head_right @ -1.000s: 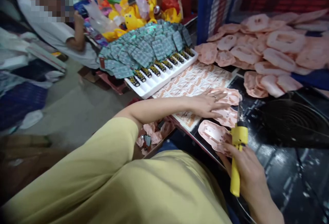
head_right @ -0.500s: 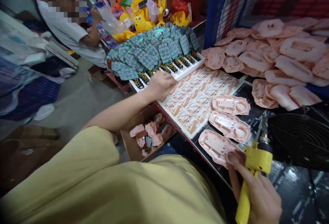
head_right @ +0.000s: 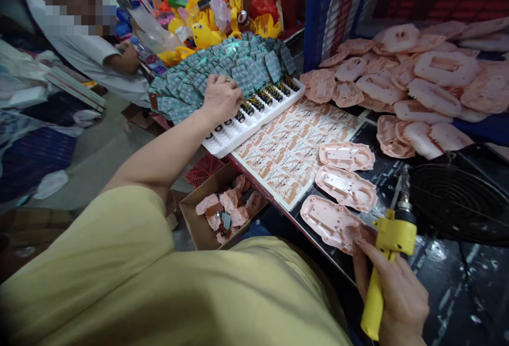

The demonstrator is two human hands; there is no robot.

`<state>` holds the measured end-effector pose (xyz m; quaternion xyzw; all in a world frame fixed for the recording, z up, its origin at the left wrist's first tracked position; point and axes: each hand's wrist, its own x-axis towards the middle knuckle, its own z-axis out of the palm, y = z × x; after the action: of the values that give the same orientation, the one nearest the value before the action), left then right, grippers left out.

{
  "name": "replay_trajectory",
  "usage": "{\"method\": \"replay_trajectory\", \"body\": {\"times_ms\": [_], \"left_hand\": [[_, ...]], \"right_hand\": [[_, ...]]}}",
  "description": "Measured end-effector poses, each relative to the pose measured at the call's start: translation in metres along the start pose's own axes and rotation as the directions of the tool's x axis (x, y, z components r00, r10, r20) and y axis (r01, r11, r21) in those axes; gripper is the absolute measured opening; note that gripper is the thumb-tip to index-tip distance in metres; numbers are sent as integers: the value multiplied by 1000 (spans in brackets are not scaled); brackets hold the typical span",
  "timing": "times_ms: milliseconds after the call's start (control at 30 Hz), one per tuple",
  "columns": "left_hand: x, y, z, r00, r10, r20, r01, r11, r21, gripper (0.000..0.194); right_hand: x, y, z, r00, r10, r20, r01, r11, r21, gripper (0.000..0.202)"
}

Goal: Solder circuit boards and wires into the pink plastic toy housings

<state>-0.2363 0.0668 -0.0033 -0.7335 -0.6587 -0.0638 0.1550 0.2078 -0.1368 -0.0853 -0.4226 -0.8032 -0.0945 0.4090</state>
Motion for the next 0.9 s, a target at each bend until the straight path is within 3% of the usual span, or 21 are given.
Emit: {"method": "replay_trajectory", "body": {"times_ms": [167, 333, 400, 500, 600, 667, 800, 900], "left_hand": [[-25, -9, -26, 994, -29, -102, 6, 975, -220, 21], [-50, 10, -50, 977, -58, -205, -46, 883, -467, 25], [-51, 25, -54, 973, -124, -194, -28, 772, -635, 29], [-43, 53, -52, 988, -156, -11, 69, 498, -864, 33], [-34, 87, -46, 976, -3, 216, 210, 255, -944, 38], [-34, 112, -43, 951, 121, 286, 258, 201, -945, 40], [-44, 158, -48, 883, 396, 251, 128, 311, -942, 30], [-56, 187, -57, 755, 624, 200, -132, 444, -886, 16]], "right_hand": [[-1, -1, 0, 996, 67, 51, -70, 996, 60, 86], [-4, 3, 2, 1000, 16, 20, -16, 1000, -1, 91], [-6, 5, 3, 1000, -11, 13, 11, 1000, -13, 91], [-6, 6, 5, 999, -45, -19, 44, 999, -28, 84], [-5, 4, 5, 998, -56, -37, 54, 997, -52, 63], [-6, 3, 1, 999, -32, -43, 30, 999, -43, 45], [-11, 3, -19, 992, 22, -122, -20, 1000, 16, 35], [-15, 0, -41, 988, 74, -132, -68, 996, 54, 33]]}}
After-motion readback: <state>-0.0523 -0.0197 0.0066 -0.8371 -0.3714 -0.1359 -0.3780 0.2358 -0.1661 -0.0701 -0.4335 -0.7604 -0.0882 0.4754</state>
